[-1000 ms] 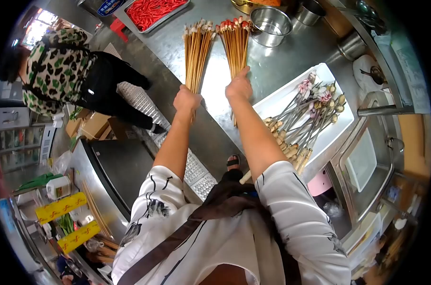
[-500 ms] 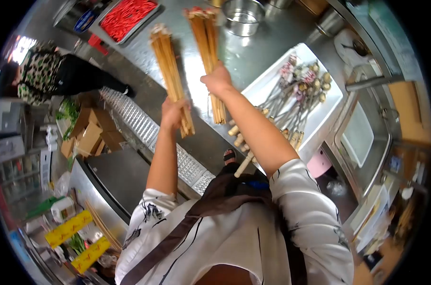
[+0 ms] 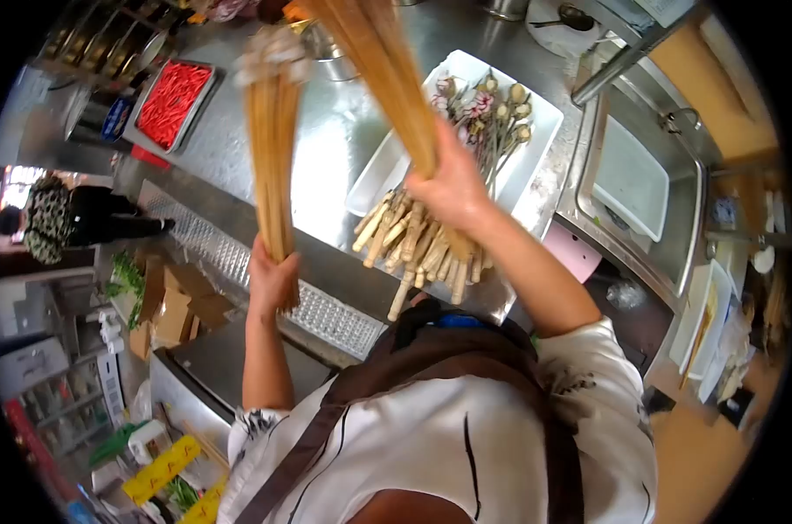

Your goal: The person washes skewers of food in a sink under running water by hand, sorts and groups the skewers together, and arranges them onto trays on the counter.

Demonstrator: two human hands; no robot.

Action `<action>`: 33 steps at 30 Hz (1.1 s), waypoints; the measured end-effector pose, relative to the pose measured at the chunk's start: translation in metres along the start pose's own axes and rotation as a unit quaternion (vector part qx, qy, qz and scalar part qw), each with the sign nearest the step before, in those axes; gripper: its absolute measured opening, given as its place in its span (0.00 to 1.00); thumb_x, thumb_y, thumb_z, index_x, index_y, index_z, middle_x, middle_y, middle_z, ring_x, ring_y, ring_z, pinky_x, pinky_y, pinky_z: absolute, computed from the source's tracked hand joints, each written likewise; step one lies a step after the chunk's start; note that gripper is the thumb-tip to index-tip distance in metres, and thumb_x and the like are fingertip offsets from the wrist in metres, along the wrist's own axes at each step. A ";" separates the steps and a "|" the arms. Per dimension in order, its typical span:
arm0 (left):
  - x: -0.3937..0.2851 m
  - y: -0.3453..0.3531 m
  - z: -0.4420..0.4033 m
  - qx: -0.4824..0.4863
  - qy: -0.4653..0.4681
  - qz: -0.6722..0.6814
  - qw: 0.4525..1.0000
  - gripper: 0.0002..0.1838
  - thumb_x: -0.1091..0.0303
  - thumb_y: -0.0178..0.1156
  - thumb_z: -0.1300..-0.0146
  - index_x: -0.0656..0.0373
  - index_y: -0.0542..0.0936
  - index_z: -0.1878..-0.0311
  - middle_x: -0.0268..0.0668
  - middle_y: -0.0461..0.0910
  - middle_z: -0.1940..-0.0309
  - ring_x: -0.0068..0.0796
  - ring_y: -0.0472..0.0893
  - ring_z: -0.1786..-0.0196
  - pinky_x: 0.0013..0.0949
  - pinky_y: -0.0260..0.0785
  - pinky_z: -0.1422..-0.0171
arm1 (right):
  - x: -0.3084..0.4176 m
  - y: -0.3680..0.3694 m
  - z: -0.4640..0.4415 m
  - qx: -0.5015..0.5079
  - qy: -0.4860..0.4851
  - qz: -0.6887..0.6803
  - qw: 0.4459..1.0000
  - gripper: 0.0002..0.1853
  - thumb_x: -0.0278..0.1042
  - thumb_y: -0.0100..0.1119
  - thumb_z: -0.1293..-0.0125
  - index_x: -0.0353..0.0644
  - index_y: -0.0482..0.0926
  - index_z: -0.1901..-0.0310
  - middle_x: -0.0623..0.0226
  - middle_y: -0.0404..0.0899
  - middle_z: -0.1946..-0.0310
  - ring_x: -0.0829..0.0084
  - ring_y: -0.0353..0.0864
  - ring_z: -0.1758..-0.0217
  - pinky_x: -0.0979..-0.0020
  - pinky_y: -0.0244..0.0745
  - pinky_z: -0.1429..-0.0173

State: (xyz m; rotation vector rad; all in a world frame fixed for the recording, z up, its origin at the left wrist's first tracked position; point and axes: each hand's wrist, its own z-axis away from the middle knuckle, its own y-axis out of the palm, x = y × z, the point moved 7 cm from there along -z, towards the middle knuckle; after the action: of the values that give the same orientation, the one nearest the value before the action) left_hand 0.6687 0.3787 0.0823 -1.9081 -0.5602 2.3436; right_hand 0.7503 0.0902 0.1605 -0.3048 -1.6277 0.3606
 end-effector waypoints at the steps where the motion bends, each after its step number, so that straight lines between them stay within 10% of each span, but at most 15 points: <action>1: -0.011 0.010 -0.003 0.030 0.019 0.015 0.999 0.20 0.75 0.58 0.53 0.65 0.69 0.54 0.33 0.72 0.74 0.22 0.72 0.72 0.26 0.67 0.68 | -0.006 -0.014 0.003 -0.012 0.010 -0.012 1.000 0.39 0.24 0.57 0.54 0.43 0.56 0.36 0.63 0.73 0.60 0.71 0.74 0.60 0.70 0.73 0.57; 11: -0.027 0.093 -0.046 0.098 -0.023 0.055 0.993 0.16 0.76 0.57 0.53 0.67 0.70 0.59 0.36 0.75 0.76 0.24 0.74 0.76 0.28 0.69 0.71 | -0.068 -0.098 0.048 -0.070 0.022 -0.068 0.995 0.35 0.23 0.56 0.52 0.38 0.61 0.38 0.67 0.73 0.60 0.76 0.72 0.59 0.74 0.68 0.51; 15: -0.044 0.098 -0.059 0.104 -0.012 0.018 0.994 0.15 0.77 0.57 0.52 0.68 0.69 0.59 0.38 0.75 0.76 0.25 0.75 0.77 0.29 0.70 0.71 | -0.041 -0.121 0.061 -0.104 -0.021 -0.060 0.993 0.28 0.19 0.53 0.54 0.36 0.65 0.47 0.70 0.71 0.68 0.80 0.72 0.68 0.77 0.71 0.63; 33: -0.061 0.138 -0.071 0.228 0.086 -0.353 0.903 0.22 0.66 0.62 0.58 0.62 0.72 0.57 0.47 0.79 0.69 0.46 0.78 0.63 0.39 0.69 0.56 | 0.009 -0.183 0.085 -0.120 -0.104 0.046 0.986 0.37 0.22 0.56 0.53 0.35 0.59 0.37 0.67 0.72 0.65 0.77 0.72 0.65 0.74 0.71 0.57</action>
State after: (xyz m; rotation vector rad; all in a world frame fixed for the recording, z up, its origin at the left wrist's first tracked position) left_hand 0.7749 0.2497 0.0834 -1.3668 -0.5104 1.6377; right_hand 0.6684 -0.0775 0.2368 -0.5409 -1.8700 0.2725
